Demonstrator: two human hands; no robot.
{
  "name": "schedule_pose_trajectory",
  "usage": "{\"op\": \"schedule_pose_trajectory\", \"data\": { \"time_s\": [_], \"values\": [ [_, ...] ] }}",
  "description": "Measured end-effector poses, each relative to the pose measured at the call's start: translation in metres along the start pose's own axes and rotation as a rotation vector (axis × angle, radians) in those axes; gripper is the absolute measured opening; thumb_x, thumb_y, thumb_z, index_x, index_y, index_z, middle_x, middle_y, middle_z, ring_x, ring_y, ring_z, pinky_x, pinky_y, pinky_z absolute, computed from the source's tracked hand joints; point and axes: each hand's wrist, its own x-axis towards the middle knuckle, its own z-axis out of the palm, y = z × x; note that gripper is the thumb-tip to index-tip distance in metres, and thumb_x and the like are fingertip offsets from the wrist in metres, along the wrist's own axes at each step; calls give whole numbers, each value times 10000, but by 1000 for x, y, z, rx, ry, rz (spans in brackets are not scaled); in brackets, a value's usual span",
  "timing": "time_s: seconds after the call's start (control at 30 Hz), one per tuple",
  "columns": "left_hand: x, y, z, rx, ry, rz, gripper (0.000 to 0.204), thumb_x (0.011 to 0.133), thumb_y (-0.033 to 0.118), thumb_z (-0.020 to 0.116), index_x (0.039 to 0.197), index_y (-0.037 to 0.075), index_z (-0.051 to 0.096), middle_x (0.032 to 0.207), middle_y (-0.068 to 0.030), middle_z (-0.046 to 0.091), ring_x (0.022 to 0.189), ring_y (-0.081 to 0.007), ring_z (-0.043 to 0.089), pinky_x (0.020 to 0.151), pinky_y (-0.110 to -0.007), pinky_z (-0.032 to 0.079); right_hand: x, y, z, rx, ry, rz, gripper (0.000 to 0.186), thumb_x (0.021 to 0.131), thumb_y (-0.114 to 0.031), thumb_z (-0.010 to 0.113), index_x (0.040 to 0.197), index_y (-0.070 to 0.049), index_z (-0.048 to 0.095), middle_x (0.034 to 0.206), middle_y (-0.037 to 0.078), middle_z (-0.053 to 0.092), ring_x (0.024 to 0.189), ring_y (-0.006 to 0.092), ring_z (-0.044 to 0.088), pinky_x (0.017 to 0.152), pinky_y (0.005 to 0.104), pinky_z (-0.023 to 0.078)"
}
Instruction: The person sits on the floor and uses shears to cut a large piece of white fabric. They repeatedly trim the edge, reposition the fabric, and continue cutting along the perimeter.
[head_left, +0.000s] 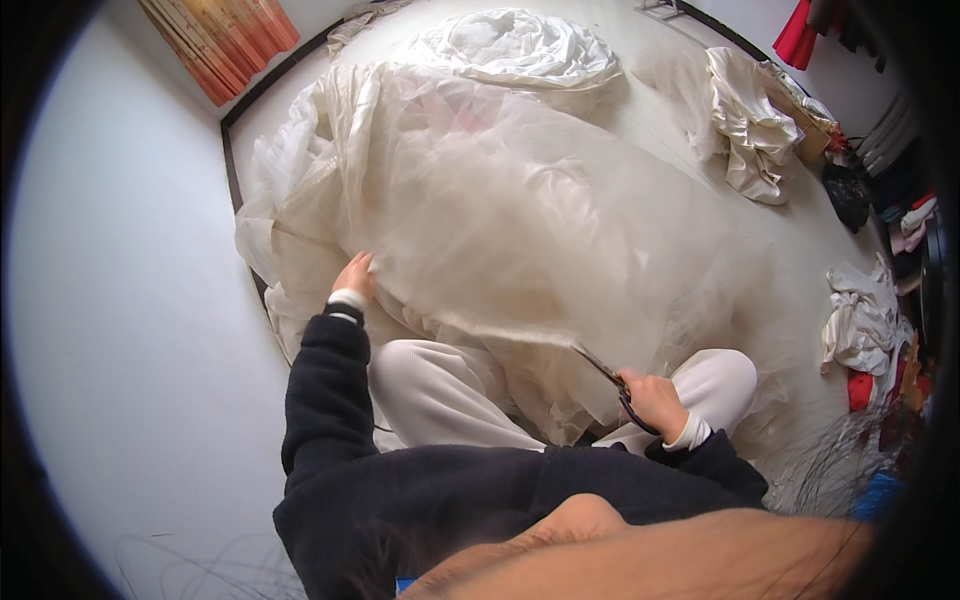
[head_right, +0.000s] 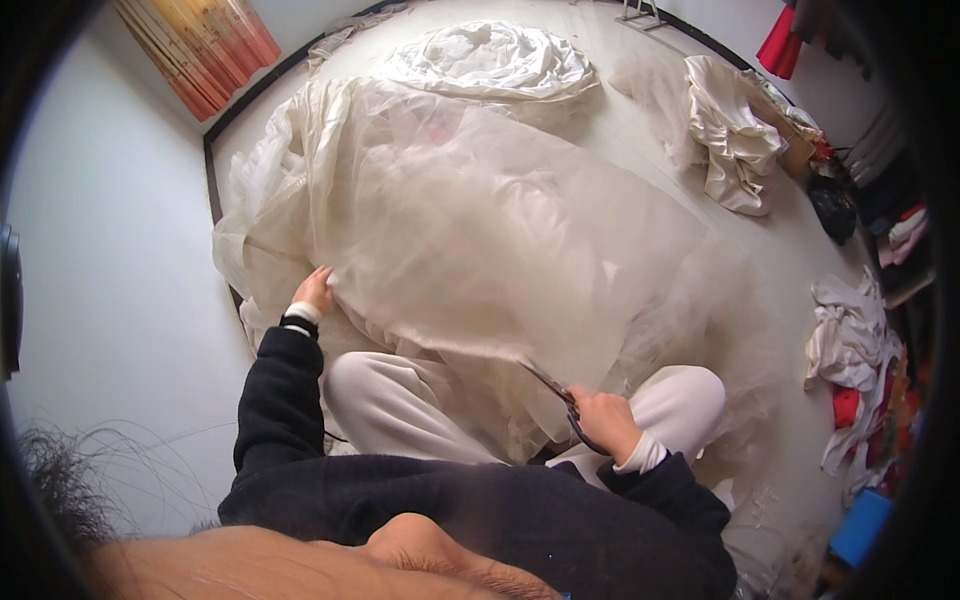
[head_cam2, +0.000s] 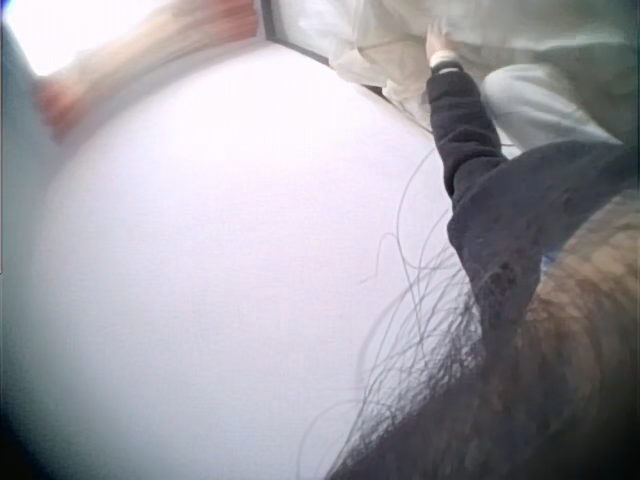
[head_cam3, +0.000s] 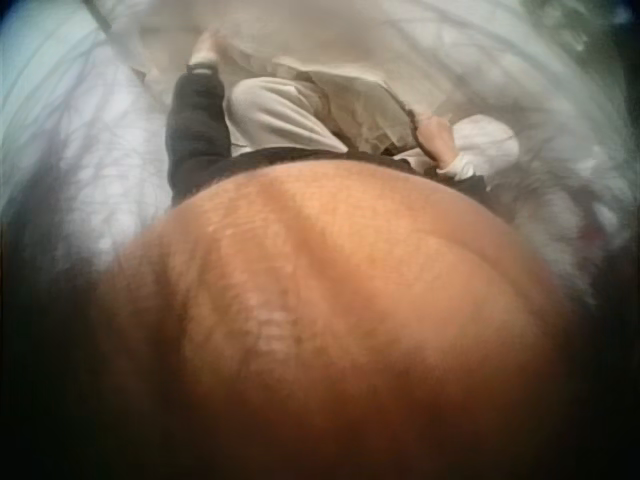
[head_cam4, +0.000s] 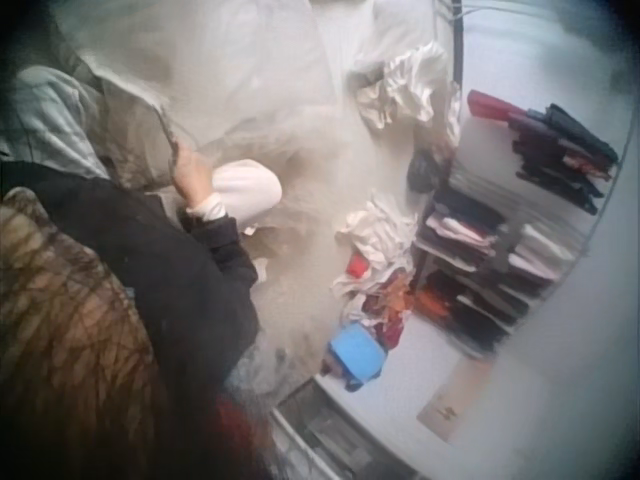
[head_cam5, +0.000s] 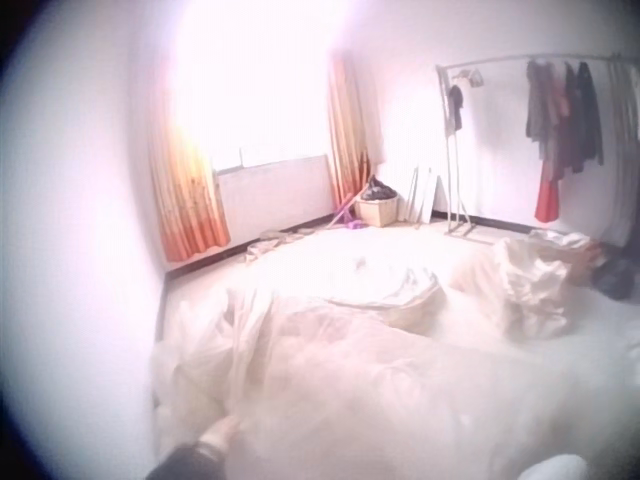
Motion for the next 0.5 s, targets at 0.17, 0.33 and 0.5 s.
{"op": "schedule_pose_trajectory", "data": {
  "time_s": [0.17, 0.33, 0.5],
  "values": [
    [-37, 170, -23, -541, -65, 209, 224, 868, 200, 573, 776, 30, 686, 676, -127, 643, 600, -208, 625, 590, -310, 495, -2, -9, 10, 157, 98, 119, 317, 735, -197, 585, 1037, -99, 568, 653, 185, 608, 640, 382, 606, 581, 468, 478],
    [-146, 289, -10, -873, -562, 392, 340, 852, 263, 635, 1057, -7, 613, 945, -157, 652, 856, -225, 640, 757, -319, 494, -4, -29, 20, 266, 128, 154, 365, 753, -235, 621, 1081, -94, 546, 826, 140, 644, 762, 346, 619, 638, 435, 486],
    [-183, 307, 14, -1261, -578, -144, 211, 851, 140, 637, 930, -55, 624, 822, -75, 647, 757, -123, 594, 683, -259, 479, 1, -56, 29, 284, 130, 82, 341, 786, -295, 607, 1055, -95, 549, 862, 140, 635, 769, 350, 614, 646, 440, 485]
  ]
}}
